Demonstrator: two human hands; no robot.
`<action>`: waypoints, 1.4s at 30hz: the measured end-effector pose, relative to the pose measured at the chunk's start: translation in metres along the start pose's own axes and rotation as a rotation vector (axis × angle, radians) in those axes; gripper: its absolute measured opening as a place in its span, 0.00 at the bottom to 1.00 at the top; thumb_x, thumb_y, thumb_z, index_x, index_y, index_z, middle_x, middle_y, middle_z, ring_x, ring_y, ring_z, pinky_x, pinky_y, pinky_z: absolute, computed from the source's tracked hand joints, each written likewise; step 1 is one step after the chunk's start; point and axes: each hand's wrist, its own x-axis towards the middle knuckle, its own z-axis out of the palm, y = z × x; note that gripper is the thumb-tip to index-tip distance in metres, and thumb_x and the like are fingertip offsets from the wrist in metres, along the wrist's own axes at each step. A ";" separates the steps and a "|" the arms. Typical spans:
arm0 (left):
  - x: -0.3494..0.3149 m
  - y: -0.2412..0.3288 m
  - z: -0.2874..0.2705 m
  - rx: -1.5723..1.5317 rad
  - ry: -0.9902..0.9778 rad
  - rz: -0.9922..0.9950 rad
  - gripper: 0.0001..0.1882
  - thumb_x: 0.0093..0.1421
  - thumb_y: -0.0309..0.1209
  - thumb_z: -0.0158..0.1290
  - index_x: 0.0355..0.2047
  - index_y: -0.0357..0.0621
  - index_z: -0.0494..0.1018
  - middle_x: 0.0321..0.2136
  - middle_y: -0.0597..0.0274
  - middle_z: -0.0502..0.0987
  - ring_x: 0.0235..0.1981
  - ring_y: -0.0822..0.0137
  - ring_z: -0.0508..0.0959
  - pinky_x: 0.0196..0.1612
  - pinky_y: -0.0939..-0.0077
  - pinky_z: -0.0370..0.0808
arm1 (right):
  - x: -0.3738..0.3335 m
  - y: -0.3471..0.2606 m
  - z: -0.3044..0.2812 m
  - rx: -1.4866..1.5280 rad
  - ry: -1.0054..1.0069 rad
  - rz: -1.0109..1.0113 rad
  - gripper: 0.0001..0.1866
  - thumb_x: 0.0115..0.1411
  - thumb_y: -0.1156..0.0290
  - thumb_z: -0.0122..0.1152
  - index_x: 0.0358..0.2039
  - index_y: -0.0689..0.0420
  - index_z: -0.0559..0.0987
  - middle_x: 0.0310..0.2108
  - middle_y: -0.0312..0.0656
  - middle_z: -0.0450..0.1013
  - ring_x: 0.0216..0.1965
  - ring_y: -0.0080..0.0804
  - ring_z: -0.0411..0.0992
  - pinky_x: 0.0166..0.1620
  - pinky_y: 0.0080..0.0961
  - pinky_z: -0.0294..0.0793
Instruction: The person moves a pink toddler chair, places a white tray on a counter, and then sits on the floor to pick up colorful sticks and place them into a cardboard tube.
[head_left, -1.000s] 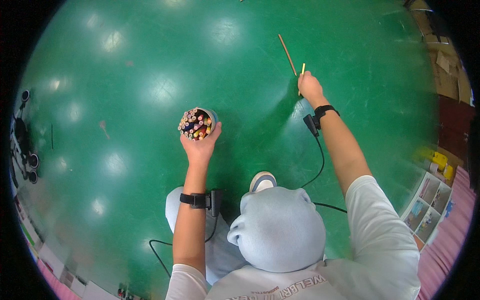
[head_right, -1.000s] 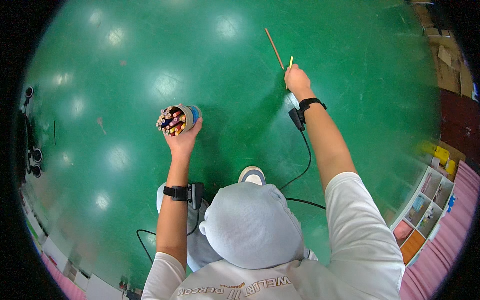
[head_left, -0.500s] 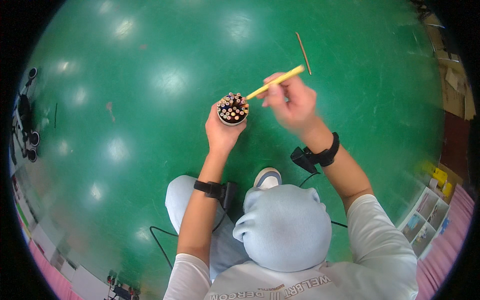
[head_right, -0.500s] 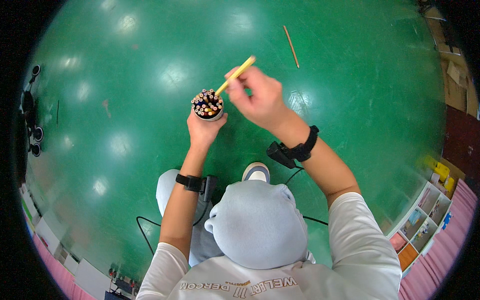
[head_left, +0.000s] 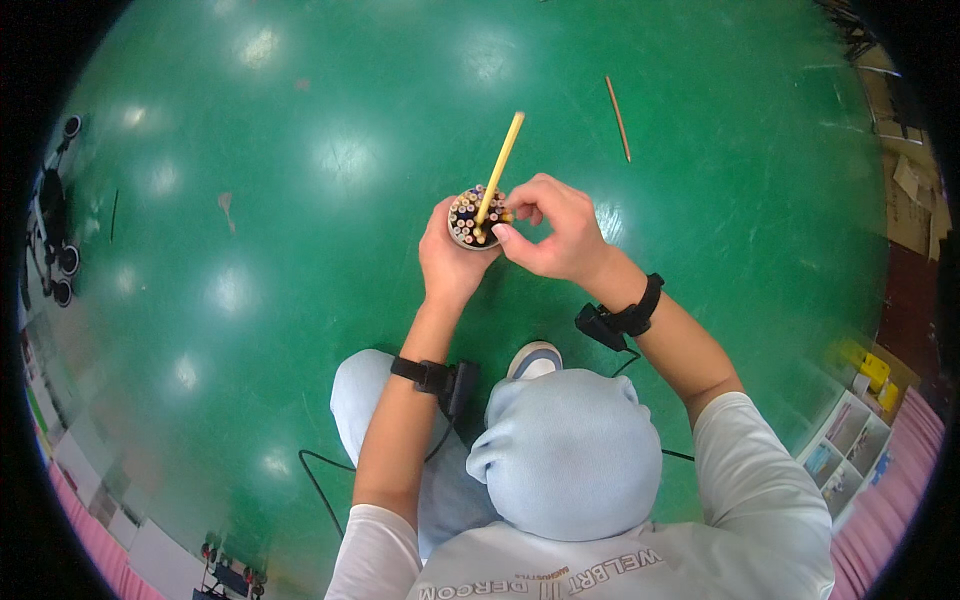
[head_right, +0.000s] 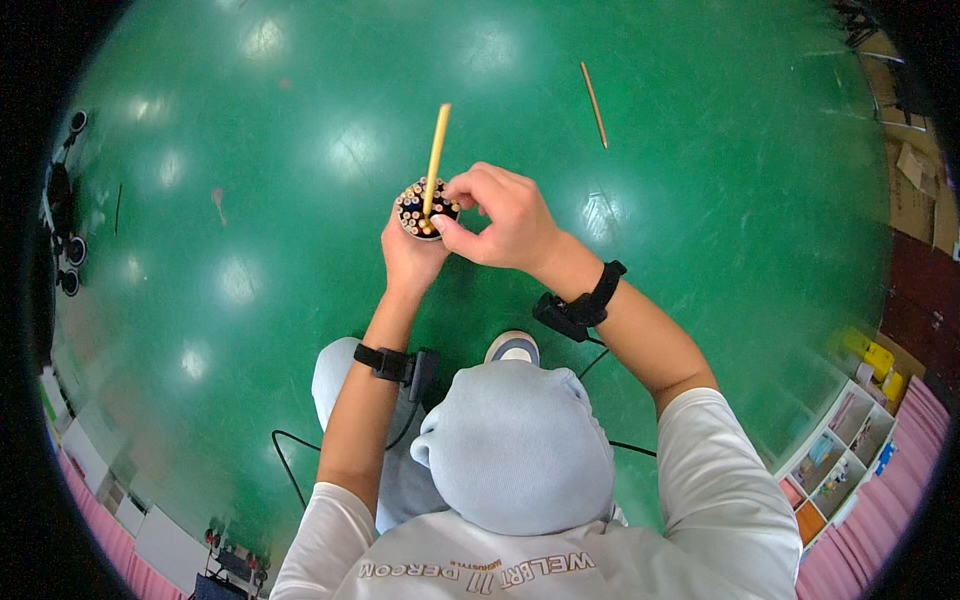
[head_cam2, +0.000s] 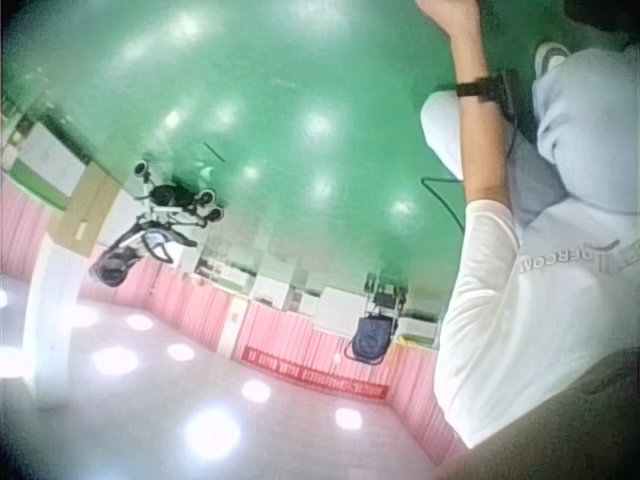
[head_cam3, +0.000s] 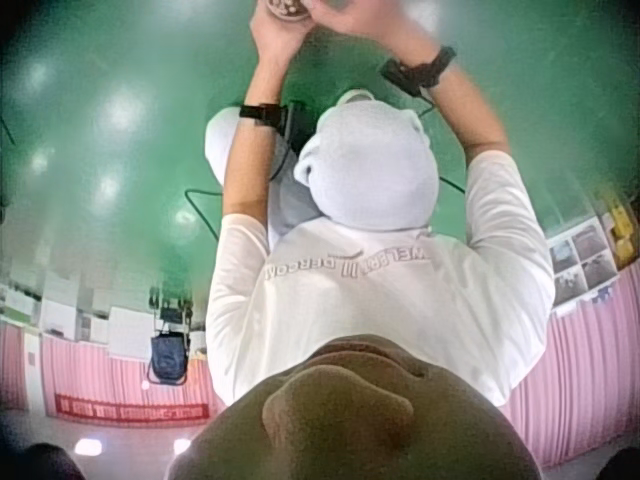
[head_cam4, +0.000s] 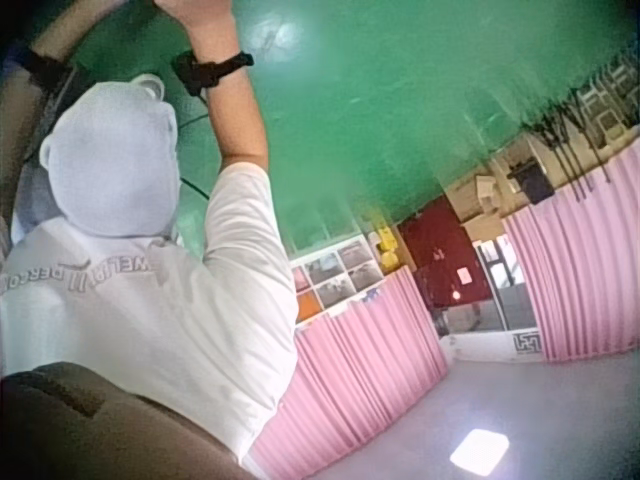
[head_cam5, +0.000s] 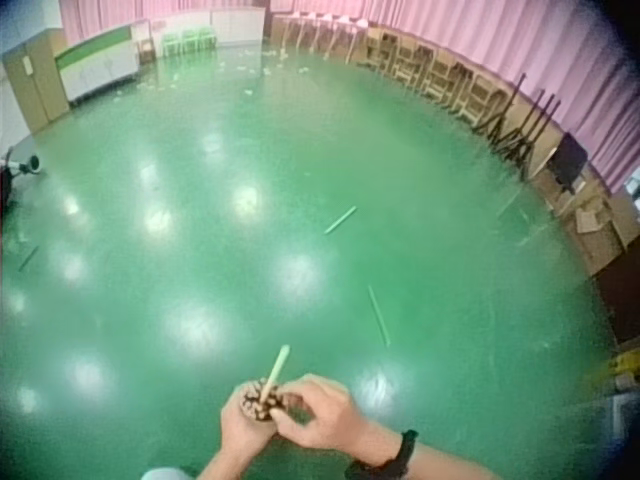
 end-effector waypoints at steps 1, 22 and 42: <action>0.000 -0.003 0.001 0.001 0.002 0.000 0.33 0.37 0.32 0.73 0.45 0.42 0.72 0.40 0.56 0.80 0.41 0.62 0.81 0.45 0.69 0.77 | -0.001 0.000 0.000 0.054 0.008 0.086 0.17 0.46 0.74 0.70 0.36 0.60 0.74 0.24 0.37 0.70 0.22 0.23 0.67 0.25 0.19 0.68; 0.005 -0.026 -0.012 0.072 0.014 -0.070 0.30 0.38 0.29 0.69 0.45 0.41 0.72 0.39 0.56 0.81 0.41 0.63 0.82 0.46 0.70 0.77 | -0.013 0.149 0.068 -0.646 -0.480 0.539 0.23 0.63 0.50 0.49 0.30 0.61 0.74 0.28 0.53 0.77 0.31 0.52 0.77 0.34 0.46 0.77; 0.001 -0.052 -0.012 0.023 0.041 -0.111 0.32 0.38 0.28 0.69 0.45 0.41 0.71 0.40 0.58 0.81 0.41 0.64 0.81 0.46 0.71 0.76 | -0.060 0.109 0.054 -0.196 -0.327 0.651 0.10 0.65 0.69 0.50 0.34 0.64 0.68 0.20 0.46 0.72 0.21 0.39 0.75 0.24 0.36 0.75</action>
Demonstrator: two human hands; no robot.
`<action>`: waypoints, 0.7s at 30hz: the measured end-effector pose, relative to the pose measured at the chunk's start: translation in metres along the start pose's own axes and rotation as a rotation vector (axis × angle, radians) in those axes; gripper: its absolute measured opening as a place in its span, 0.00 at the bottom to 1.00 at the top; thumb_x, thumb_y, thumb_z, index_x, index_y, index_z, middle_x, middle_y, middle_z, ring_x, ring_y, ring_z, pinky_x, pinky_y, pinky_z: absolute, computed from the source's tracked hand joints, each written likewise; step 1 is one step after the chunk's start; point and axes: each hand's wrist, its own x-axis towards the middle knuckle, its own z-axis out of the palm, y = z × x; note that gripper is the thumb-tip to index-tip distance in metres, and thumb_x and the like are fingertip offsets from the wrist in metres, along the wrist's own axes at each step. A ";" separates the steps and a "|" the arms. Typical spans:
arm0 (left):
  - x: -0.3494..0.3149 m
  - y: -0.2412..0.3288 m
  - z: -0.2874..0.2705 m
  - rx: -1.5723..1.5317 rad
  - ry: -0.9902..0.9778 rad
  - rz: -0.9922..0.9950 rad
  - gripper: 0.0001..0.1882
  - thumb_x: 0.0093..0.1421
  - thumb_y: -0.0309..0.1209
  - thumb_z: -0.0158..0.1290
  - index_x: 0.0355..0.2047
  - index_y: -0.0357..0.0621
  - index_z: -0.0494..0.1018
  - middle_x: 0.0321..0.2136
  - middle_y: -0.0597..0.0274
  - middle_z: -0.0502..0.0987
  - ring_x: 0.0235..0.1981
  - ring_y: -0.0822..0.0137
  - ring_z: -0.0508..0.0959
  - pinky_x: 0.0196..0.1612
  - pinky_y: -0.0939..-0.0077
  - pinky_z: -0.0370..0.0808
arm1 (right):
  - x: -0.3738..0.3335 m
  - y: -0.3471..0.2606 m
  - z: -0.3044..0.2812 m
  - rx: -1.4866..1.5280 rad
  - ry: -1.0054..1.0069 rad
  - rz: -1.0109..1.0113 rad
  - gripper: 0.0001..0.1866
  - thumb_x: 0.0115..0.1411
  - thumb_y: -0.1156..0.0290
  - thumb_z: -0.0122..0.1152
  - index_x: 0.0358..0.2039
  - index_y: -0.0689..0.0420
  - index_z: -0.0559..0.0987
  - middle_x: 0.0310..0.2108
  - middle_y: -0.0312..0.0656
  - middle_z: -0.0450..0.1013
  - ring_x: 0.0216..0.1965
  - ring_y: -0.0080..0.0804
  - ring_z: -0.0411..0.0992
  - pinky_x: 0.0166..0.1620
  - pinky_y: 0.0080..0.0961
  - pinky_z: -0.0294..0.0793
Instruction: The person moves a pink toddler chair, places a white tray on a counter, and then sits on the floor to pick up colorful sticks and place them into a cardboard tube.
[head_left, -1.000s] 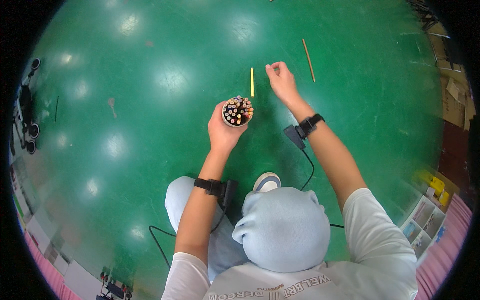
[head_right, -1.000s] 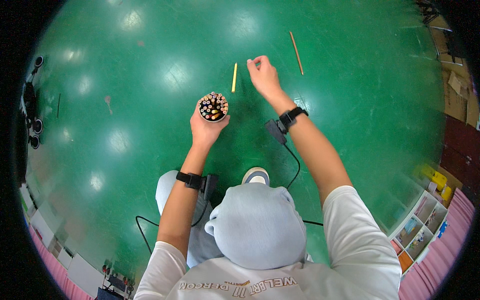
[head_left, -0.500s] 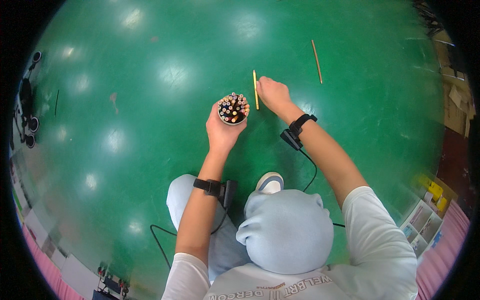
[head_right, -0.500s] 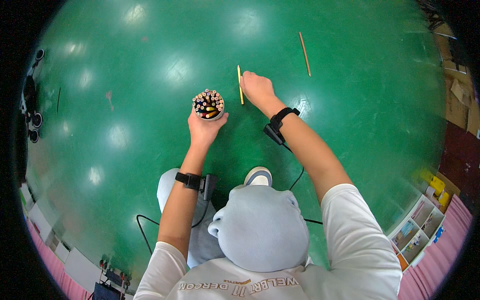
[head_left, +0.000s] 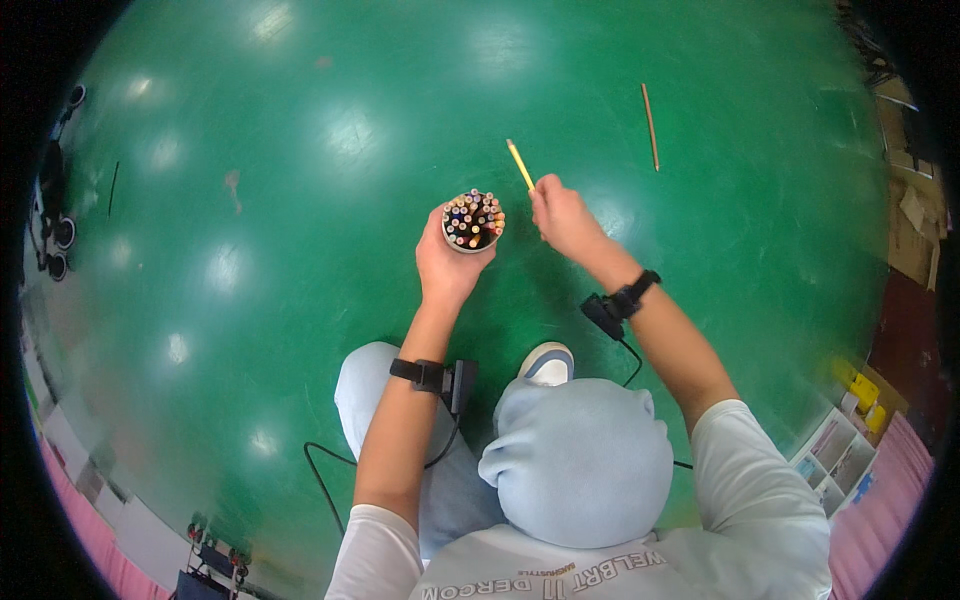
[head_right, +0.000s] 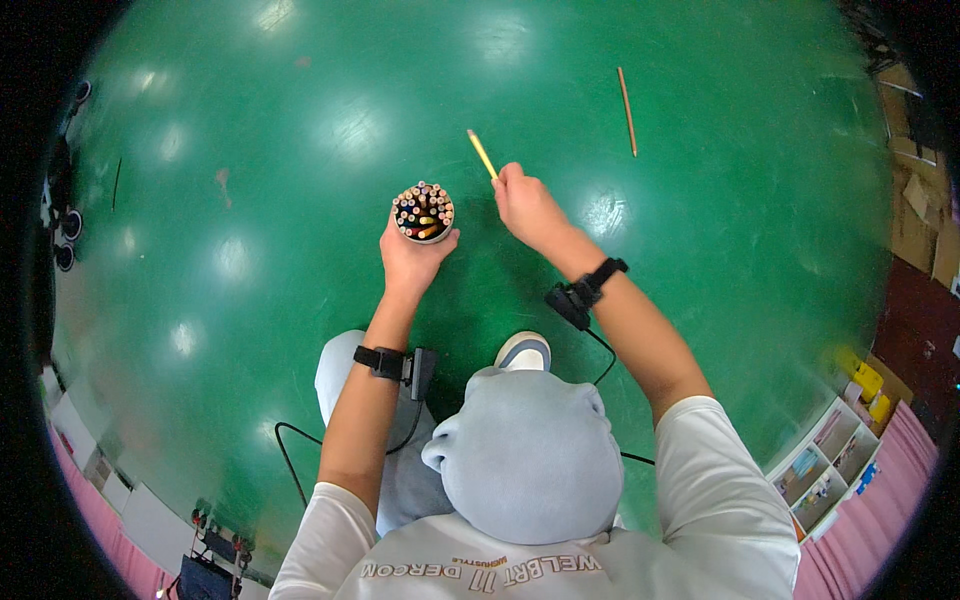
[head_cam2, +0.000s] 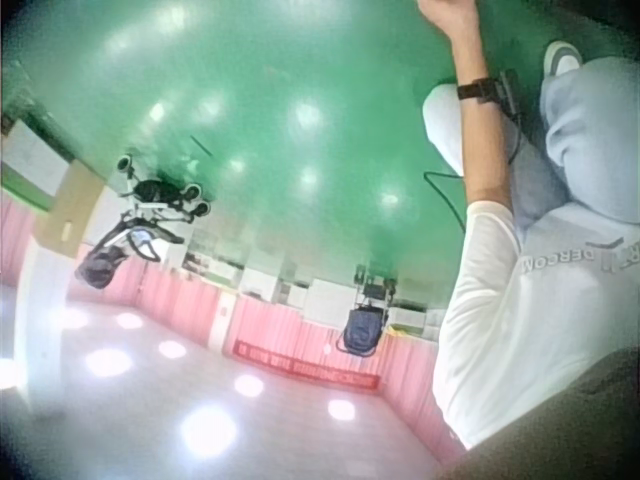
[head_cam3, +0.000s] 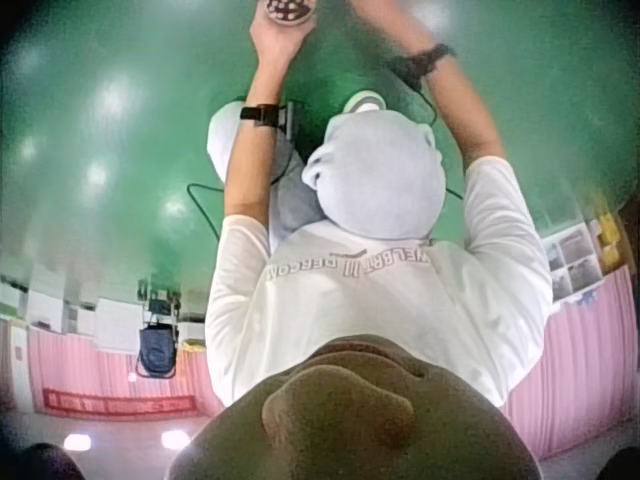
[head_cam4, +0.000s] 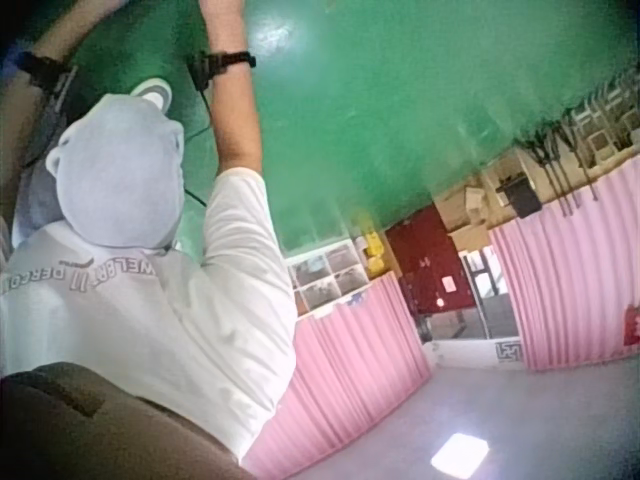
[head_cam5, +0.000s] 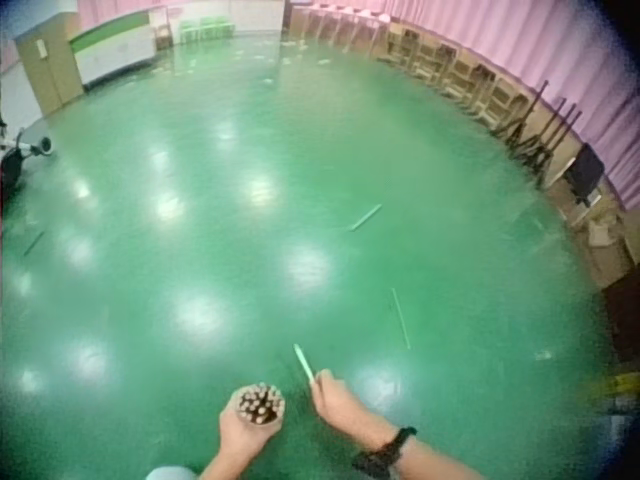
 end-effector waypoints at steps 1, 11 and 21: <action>0.001 0.002 0.000 -0.003 0.005 -0.007 0.32 0.38 0.27 0.69 0.46 0.41 0.71 0.40 0.57 0.81 0.41 0.64 0.81 0.46 0.71 0.76 | -0.002 -0.018 -0.021 -0.003 -0.002 -0.005 0.10 0.65 0.69 0.50 0.34 0.64 0.68 0.20 0.46 0.72 0.21 0.39 0.75 0.24 0.36 0.75; 0.003 0.002 0.001 -0.057 0.024 0.072 0.30 0.38 0.25 0.69 0.45 0.40 0.72 0.39 0.57 0.81 0.41 0.63 0.81 0.46 0.71 0.76 | -0.027 -0.117 -0.137 0.185 0.019 -0.350 0.03 0.61 0.76 0.57 0.34 0.62 0.77 0.25 0.38 0.69 0.21 0.26 0.68 0.23 0.24 0.71; 0.017 -0.008 -0.004 0.007 -0.032 0.022 0.32 0.37 0.27 0.70 0.45 0.41 0.72 0.38 0.59 0.80 0.40 0.62 0.80 0.44 0.69 0.76 | -0.007 -0.149 -0.071 -0.413 -0.151 -0.749 0.09 0.56 0.69 0.60 0.36 0.58 0.75 0.29 0.44 0.69 0.28 0.44 0.72 0.32 0.35 0.75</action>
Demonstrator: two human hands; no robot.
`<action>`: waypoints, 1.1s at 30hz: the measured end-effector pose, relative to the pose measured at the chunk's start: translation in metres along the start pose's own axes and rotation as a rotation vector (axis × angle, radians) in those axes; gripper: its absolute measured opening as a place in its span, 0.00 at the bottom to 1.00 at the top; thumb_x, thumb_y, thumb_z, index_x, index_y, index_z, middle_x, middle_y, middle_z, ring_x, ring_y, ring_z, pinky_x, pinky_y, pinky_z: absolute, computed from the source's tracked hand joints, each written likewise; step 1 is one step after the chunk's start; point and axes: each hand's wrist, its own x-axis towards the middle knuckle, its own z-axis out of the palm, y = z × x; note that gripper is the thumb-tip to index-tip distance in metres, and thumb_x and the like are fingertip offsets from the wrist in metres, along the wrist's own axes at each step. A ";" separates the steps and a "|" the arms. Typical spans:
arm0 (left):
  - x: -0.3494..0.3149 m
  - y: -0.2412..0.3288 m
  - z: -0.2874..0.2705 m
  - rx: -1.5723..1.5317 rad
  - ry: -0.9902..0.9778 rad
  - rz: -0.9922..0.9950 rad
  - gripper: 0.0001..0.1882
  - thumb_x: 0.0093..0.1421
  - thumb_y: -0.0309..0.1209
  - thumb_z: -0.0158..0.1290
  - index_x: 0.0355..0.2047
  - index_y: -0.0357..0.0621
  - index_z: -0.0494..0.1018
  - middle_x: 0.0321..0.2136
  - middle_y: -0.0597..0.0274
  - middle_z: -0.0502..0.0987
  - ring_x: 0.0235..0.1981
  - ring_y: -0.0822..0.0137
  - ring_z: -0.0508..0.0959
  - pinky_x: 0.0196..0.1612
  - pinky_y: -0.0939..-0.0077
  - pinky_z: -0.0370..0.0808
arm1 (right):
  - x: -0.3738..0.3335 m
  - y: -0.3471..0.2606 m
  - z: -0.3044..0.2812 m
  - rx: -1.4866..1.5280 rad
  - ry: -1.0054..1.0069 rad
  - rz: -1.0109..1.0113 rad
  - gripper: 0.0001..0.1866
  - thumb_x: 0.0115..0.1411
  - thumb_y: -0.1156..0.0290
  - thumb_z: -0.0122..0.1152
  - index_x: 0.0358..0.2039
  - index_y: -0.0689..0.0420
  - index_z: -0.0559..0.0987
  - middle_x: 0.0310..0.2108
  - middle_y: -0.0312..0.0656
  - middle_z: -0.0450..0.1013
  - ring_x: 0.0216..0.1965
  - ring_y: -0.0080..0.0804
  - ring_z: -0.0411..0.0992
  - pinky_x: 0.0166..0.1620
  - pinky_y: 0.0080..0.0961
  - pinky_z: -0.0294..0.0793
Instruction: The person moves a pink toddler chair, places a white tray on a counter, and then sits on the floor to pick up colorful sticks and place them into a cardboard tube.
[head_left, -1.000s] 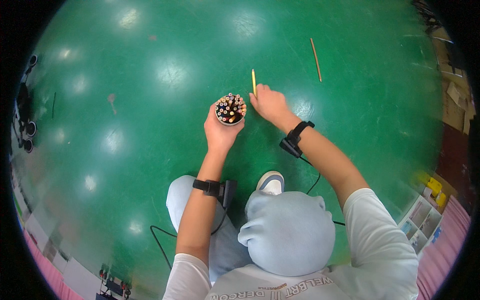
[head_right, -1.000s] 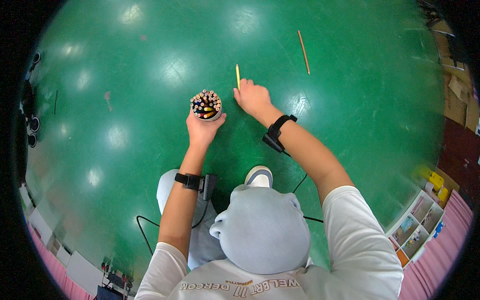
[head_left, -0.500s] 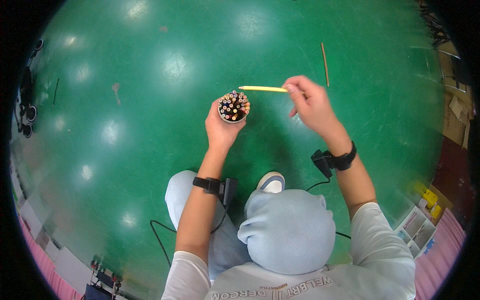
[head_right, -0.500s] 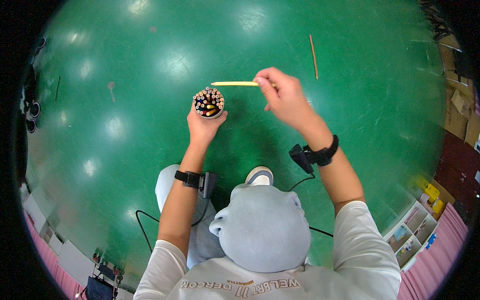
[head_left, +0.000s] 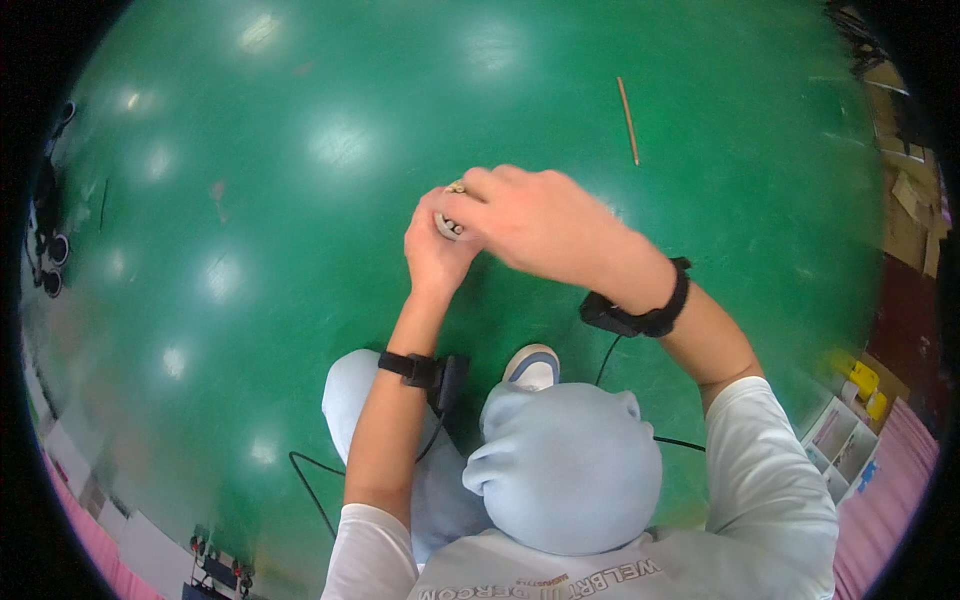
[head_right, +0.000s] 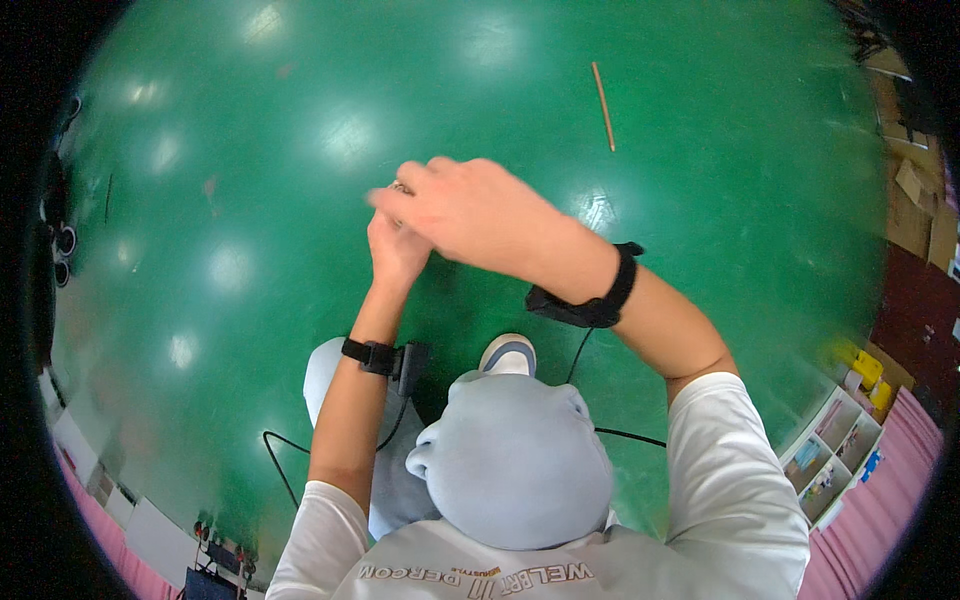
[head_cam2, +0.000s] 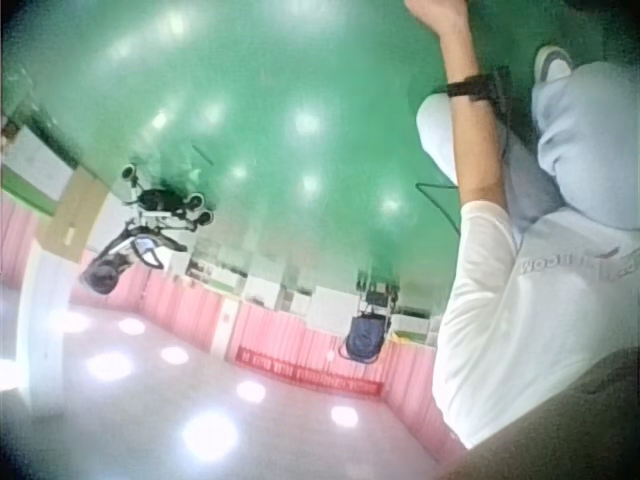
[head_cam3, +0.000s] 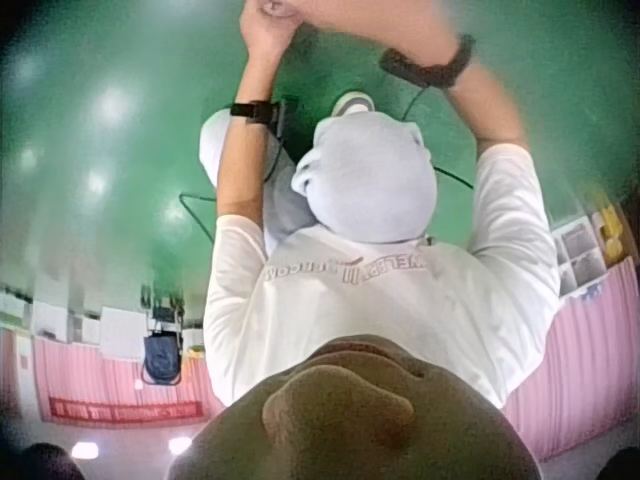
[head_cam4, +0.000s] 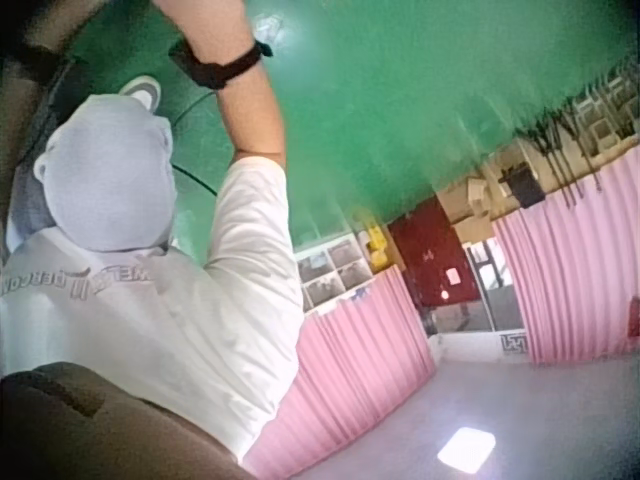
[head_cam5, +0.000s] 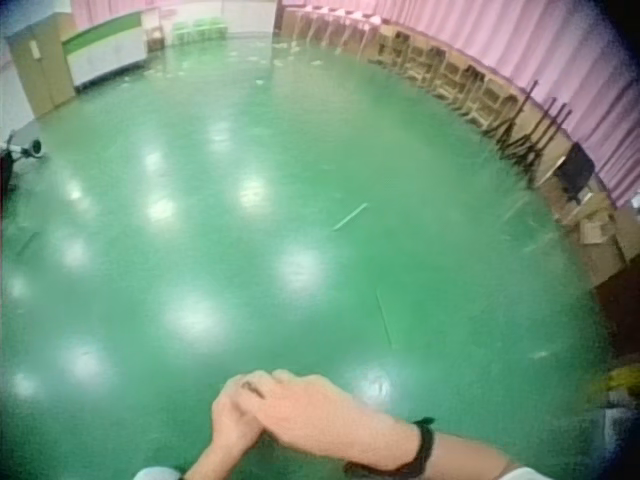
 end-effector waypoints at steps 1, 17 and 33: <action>-0.001 0.014 -0.002 -0.104 -0.044 -0.132 0.32 0.38 0.28 0.70 0.46 0.41 0.71 0.39 0.57 0.80 0.40 0.62 0.81 0.44 0.70 0.76 | 0.000 -0.001 0.004 0.120 0.039 0.045 0.13 0.57 0.66 0.61 0.39 0.58 0.75 0.31 0.44 0.71 0.29 0.43 0.73 0.33 0.35 0.75; -0.001 0.045 -0.016 -0.002 0.000 0.001 0.30 0.40 0.28 0.69 0.45 0.40 0.72 0.39 0.57 0.81 0.41 0.66 0.81 0.46 0.72 0.76 | -0.119 0.269 0.096 -0.226 0.121 1.216 0.22 0.66 0.55 0.44 0.36 0.64 0.74 0.31 0.59 0.76 0.37 0.58 0.76 0.40 0.49 0.76; -0.008 0.071 -0.024 0.005 -0.045 0.030 0.31 0.40 0.29 0.70 0.47 0.43 0.72 0.40 0.58 0.81 0.42 0.64 0.81 0.46 0.71 0.76 | -0.020 -0.019 -0.034 0.507 0.500 0.207 0.07 0.58 0.73 0.62 0.35 0.63 0.79 0.27 0.44 0.76 0.23 0.32 0.74 0.28 0.25 0.74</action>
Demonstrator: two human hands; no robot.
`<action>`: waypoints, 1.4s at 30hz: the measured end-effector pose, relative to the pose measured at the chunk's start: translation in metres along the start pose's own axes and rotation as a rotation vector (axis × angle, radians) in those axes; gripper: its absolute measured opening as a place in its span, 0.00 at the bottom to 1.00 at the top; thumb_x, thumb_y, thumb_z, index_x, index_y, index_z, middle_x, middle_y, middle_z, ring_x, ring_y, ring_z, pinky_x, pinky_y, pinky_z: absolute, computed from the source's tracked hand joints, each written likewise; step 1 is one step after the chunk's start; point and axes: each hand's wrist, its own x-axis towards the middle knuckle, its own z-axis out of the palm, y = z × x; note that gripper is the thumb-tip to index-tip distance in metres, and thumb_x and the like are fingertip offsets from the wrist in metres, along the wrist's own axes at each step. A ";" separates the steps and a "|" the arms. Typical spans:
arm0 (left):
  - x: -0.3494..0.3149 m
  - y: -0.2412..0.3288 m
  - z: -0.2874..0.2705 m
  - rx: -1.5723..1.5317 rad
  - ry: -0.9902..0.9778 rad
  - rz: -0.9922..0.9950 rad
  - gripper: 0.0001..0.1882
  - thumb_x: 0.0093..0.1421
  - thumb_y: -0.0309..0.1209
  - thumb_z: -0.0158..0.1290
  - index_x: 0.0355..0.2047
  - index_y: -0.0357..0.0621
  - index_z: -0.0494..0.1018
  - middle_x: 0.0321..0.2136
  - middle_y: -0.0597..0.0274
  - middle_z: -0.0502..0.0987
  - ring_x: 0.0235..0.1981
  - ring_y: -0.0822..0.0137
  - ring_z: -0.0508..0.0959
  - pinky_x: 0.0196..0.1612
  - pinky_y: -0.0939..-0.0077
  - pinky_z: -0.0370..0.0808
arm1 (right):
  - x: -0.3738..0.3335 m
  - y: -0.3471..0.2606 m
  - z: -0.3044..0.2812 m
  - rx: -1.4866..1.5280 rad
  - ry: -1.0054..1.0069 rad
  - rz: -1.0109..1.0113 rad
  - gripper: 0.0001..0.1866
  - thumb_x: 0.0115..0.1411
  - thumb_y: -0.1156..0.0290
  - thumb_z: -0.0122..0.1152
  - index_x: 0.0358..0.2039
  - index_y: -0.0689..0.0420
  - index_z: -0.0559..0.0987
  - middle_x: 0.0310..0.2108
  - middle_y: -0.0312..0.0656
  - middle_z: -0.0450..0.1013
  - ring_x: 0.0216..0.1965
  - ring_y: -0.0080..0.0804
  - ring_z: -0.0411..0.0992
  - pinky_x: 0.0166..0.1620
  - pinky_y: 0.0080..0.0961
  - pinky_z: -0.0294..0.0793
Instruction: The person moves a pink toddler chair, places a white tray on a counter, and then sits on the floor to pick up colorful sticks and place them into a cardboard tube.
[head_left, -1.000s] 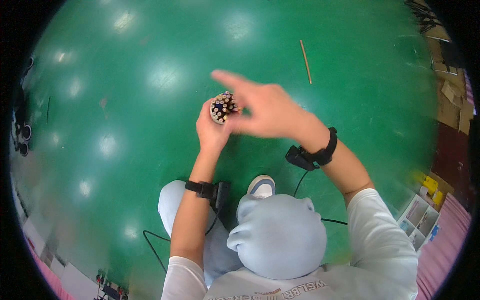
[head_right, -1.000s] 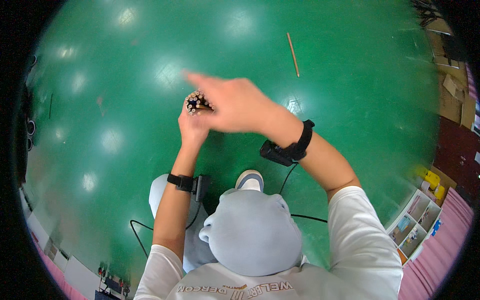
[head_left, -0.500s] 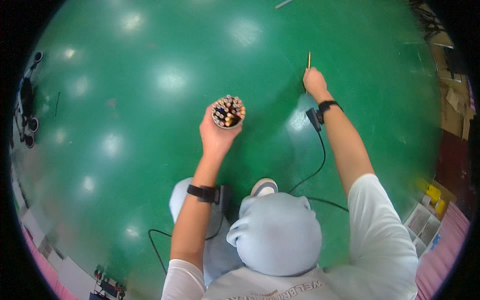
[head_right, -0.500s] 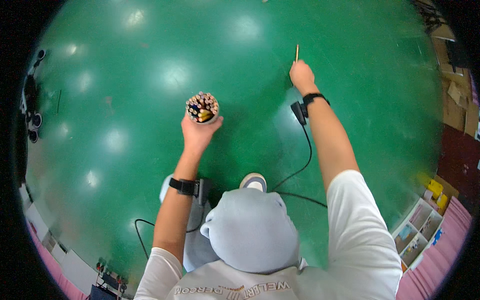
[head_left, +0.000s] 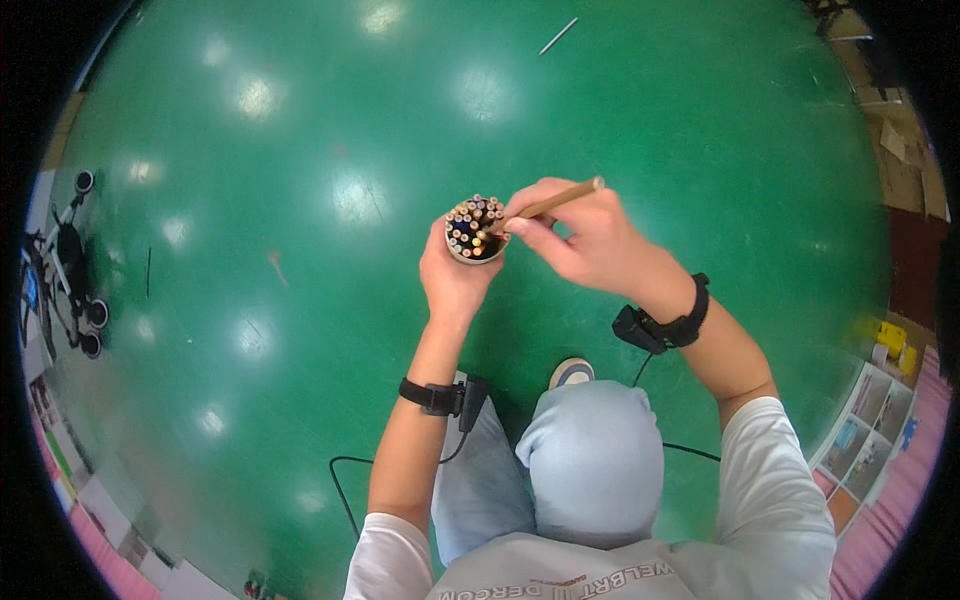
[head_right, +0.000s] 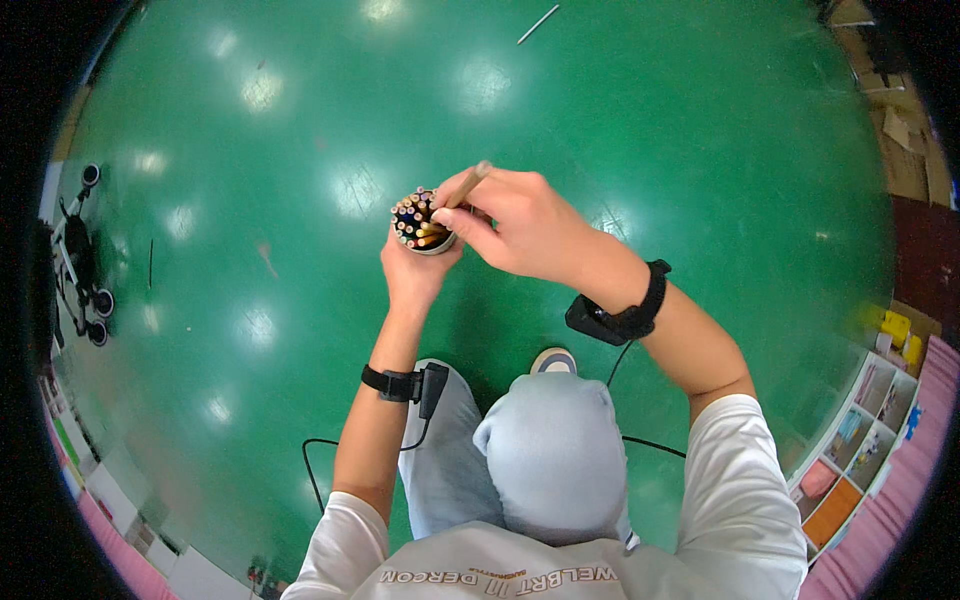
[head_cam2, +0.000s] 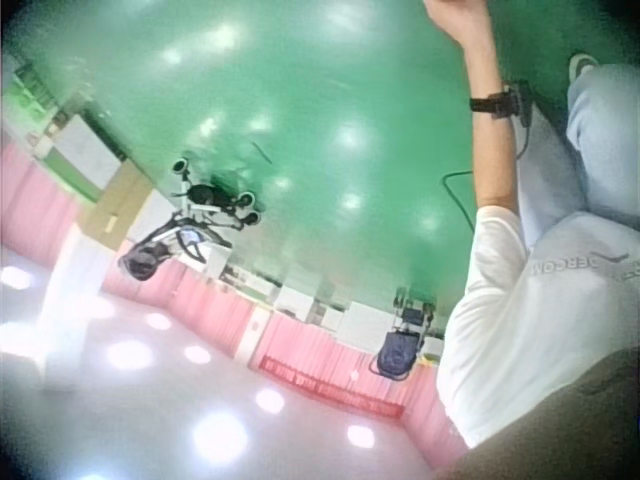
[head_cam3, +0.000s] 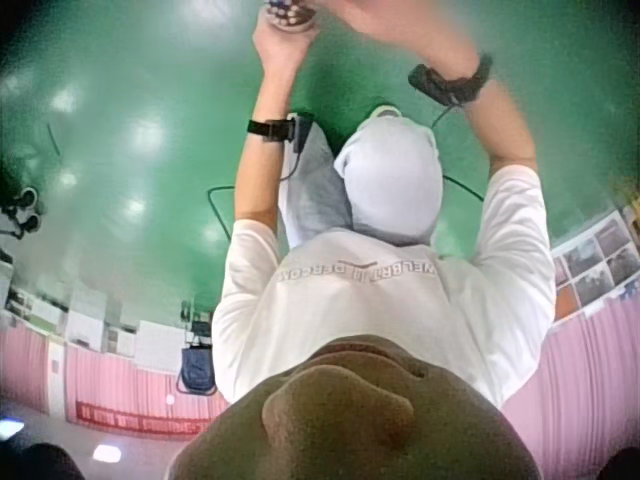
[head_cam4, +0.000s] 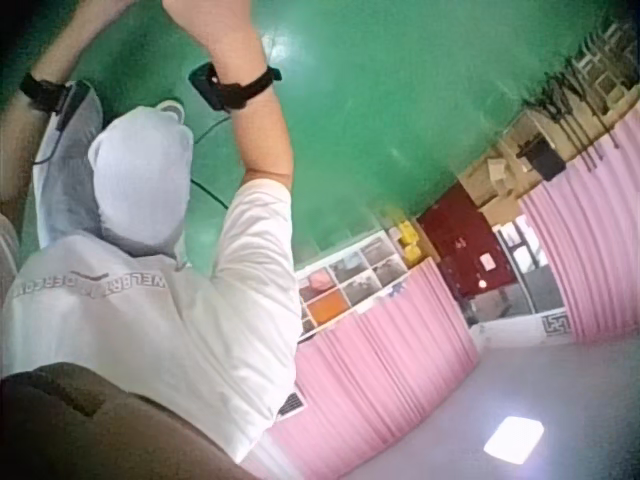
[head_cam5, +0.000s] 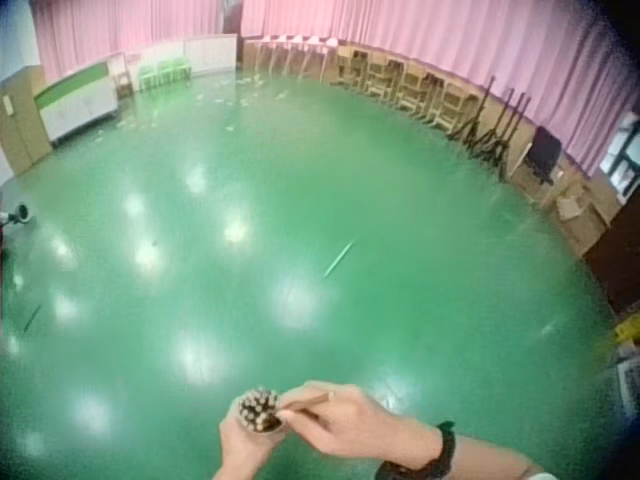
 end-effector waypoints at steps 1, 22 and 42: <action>-0.003 0.001 -0.006 -0.001 -0.005 0.007 0.31 0.40 0.29 0.70 0.47 0.43 0.72 0.40 0.58 0.81 0.42 0.64 0.81 0.46 0.71 0.76 | 0.001 -0.004 0.006 0.021 -0.051 0.040 0.07 0.57 0.73 0.63 0.34 0.63 0.79 0.27 0.45 0.76 0.24 0.35 0.75 0.29 0.27 0.74; -0.006 0.100 -0.071 -0.099 -0.021 0.198 0.34 0.37 0.27 0.71 0.47 0.41 0.70 0.39 0.54 0.79 0.40 0.59 0.80 0.45 0.67 0.77 | 0.036 -0.134 -0.079 -0.031 -0.059 0.423 0.21 0.54 0.61 0.69 0.46 0.55 0.77 0.17 0.30 0.64 0.20 0.18 0.63 0.23 0.20 0.64; 0.133 0.098 -0.006 0.203 -0.071 -0.105 0.30 0.40 0.29 0.70 0.43 0.35 0.71 0.38 0.59 0.79 0.37 0.70 0.78 0.44 0.74 0.76 | 0.011 0.286 -0.212 0.087 0.204 1.382 0.15 0.60 0.59 0.54 0.38 0.57 0.77 0.23 0.37 0.72 0.18 0.30 0.70 0.23 0.34 0.76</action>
